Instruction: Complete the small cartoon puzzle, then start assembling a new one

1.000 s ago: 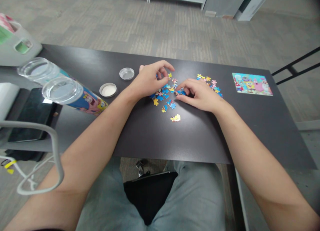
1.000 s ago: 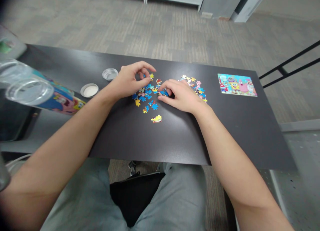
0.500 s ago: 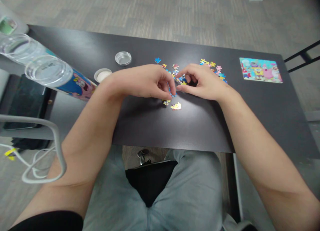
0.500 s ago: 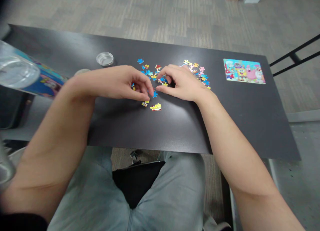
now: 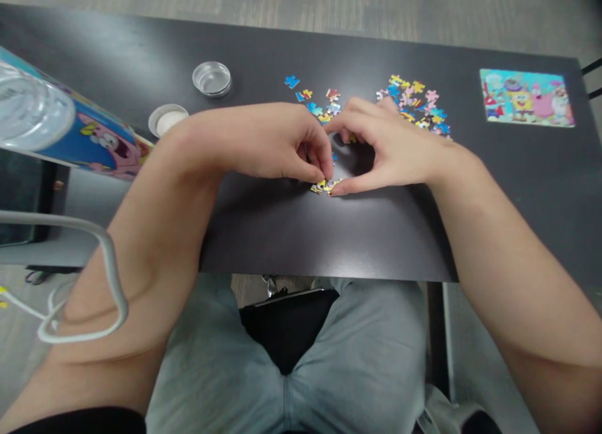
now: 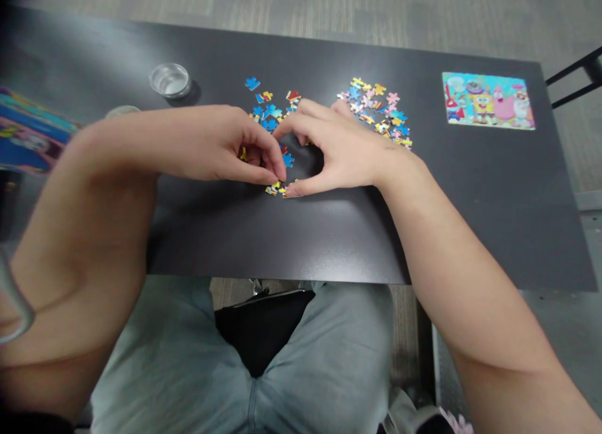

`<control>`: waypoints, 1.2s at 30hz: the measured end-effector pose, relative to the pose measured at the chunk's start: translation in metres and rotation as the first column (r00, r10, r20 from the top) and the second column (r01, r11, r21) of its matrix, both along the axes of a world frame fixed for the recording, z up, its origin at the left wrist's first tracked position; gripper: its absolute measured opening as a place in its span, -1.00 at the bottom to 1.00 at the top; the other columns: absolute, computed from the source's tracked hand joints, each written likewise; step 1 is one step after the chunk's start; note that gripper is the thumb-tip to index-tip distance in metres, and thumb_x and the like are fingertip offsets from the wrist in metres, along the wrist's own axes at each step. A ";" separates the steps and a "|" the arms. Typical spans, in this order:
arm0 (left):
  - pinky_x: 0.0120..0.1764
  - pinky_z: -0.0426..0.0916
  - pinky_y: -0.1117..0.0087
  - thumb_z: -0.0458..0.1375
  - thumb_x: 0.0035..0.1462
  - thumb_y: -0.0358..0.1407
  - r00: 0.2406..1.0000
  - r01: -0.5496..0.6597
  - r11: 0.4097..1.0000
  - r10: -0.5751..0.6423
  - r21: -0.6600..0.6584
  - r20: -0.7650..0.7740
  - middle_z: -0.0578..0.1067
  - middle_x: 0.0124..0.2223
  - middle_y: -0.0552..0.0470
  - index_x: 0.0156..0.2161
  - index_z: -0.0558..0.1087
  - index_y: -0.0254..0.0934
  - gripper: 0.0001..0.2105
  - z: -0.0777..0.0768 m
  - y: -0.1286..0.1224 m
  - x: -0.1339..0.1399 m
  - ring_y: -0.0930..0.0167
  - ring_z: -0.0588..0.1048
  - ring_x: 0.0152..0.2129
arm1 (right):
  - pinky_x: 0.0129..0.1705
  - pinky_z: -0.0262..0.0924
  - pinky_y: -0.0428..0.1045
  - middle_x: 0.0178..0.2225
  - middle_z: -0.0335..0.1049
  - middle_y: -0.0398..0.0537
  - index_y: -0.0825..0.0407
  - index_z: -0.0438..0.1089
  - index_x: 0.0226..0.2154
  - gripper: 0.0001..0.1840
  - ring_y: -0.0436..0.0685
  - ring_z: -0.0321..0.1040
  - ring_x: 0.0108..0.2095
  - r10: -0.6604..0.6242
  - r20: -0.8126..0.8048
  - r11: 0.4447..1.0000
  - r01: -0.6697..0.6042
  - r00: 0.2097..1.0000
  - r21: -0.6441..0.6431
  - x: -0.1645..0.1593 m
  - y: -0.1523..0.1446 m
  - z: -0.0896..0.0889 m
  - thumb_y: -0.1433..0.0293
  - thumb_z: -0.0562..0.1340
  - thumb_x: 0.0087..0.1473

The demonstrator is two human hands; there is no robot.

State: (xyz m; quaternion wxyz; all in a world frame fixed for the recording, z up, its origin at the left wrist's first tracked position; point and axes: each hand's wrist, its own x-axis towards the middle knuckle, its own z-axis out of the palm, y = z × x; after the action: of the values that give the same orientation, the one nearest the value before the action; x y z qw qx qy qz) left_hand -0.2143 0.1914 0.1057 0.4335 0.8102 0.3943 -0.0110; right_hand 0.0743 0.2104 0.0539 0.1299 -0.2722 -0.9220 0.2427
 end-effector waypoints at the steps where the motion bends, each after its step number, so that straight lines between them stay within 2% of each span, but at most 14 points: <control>1: 0.14 0.55 0.16 0.53 0.34 -0.09 1.000 -0.010 1.000 0.010 -0.004 -0.009 0.78 -0.24 0.01 -0.07 0.86 -0.18 -0.78 0.002 -0.001 0.001 0.18 0.71 -0.13 | 0.53 0.19 0.53 0.12 0.50 0.07 -0.10 0.66 0.36 -0.12 0.49 0.51 0.14 0.005 -0.007 1.000 -0.005 1.000 0.008 0.000 0.000 -0.001 -0.19 0.78 0.22; 6: 0.14 0.54 0.14 0.48 0.38 -0.23 0.999 -0.021 1.000 0.021 0.003 -0.024 0.78 -0.25 0.00 -0.09 0.87 -0.19 -0.87 0.007 -0.003 0.004 0.19 0.69 -0.16 | 0.47 0.30 0.45 0.17 0.50 0.13 -0.16 0.68 0.32 -0.06 0.63 0.44 0.31 -0.058 -0.044 0.998 0.057 0.997 -0.026 0.000 -0.002 -0.001 -0.25 0.82 0.11; 10: 0.13 0.53 0.14 0.51 0.37 -0.22 1.000 -0.006 1.000 0.006 0.029 -0.008 0.77 -0.28 0.02 -0.09 0.89 -0.16 -0.89 0.004 -0.003 0.004 0.18 0.68 -0.16 | 0.49 0.32 0.46 0.19 0.53 0.12 -0.22 0.67 0.36 0.00 0.65 0.40 0.33 -0.079 -0.008 0.996 0.079 0.997 -0.037 -0.001 -0.002 0.000 -0.31 0.82 0.07; 13: 0.09 0.52 0.15 0.50 0.34 -0.25 1.000 -0.002 0.997 0.004 0.074 -0.022 0.77 -0.28 0.02 -0.11 0.89 -0.15 -0.90 0.002 -0.004 0.003 0.19 0.68 -0.19 | 0.53 0.29 0.47 0.18 0.53 0.12 -0.19 0.66 0.36 0.03 0.64 0.41 0.34 -0.075 -0.009 0.996 0.075 0.997 -0.041 -0.001 -0.001 0.000 -0.34 0.81 0.08; 17: 0.11 0.52 0.16 0.52 0.34 -0.25 1.000 -0.005 0.998 0.007 0.065 -0.028 0.76 -0.26 -0.01 -0.11 0.88 -0.19 -0.90 0.002 -0.008 0.006 0.15 0.70 -0.14 | 0.54 0.26 0.49 0.17 0.55 0.11 -0.21 0.66 0.34 0.03 0.63 0.43 0.31 -0.072 -0.004 0.996 0.072 0.997 -0.052 -0.001 -0.002 0.002 -0.39 0.80 0.07; 22: -0.04 0.46 0.17 0.56 0.30 -0.31 0.989 -0.026 0.994 0.042 0.110 -0.139 0.70 -0.37 0.08 -0.17 0.87 -0.13 -0.97 0.014 -0.013 0.015 0.23 0.62 -0.32 | 0.47 0.34 0.47 0.14 0.58 0.10 -0.28 0.65 0.32 0.02 0.66 0.40 0.33 -0.083 -0.012 0.993 0.081 0.997 -0.081 -0.001 -0.001 0.002 -0.44 0.78 0.04; 26: -0.05 0.40 0.19 0.75 0.09 -0.22 0.974 0.007 0.985 0.033 0.173 -0.226 0.61 -0.36 0.13 -0.08 0.89 -0.05 -0.71 0.017 -0.011 0.012 0.22 0.61 -0.26 | 0.51 0.29 0.48 0.15 0.58 0.12 -0.24 0.66 0.34 0.00 0.67 0.42 0.35 -0.067 -0.005 0.995 0.066 0.998 -0.072 0.000 0.001 0.002 -0.37 0.79 0.08; 31: 0.08 0.48 0.19 0.60 0.17 -0.15 0.988 0.037 0.983 -0.010 0.178 -0.156 0.69 -0.26 0.05 -0.10 0.85 -0.06 -0.79 0.010 -0.008 0.005 0.14 0.64 -0.14 | 0.51 0.30 0.47 0.17 0.60 0.10 -0.26 0.68 0.40 0.01 0.63 0.46 0.30 -0.067 0.020 0.998 0.067 0.998 -0.019 0.001 -0.001 0.002 -0.38 0.76 0.11; 34: 0.09 0.53 0.12 0.59 0.17 -0.06 0.989 0.061 0.980 -0.035 0.190 -0.141 0.75 -0.20 0.01 -0.10 0.85 -0.03 -0.77 0.006 -0.007 0.003 0.12 0.65 -0.16 | 0.51 0.28 0.48 0.18 0.60 0.09 -0.29 0.70 0.41 -0.01 0.61 0.50 0.24 -0.069 0.020 0.998 0.069 0.997 -0.004 0.001 -0.002 0.002 -0.43 0.69 0.15; 36: 0.14 0.54 0.10 0.57 0.19 -0.07 0.992 0.064 0.982 -0.044 0.175 -0.119 0.78 -0.16 0.00 -0.08 0.84 -0.04 -0.77 0.004 -0.007 0.002 0.07 0.69 -0.09 | 0.49 0.29 0.47 0.18 0.61 0.09 -0.28 0.70 0.41 -0.01 0.60 0.51 0.24 -0.070 0.022 0.998 0.070 0.997 0.001 0.001 -0.003 0.002 -0.46 0.66 0.17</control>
State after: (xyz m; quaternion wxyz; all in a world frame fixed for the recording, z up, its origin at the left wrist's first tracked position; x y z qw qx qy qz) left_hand -0.2124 0.1843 0.1099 0.3353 0.8543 0.3957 -0.0337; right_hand 0.0750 0.2079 0.0562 0.1282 -0.3072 -0.9132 0.2350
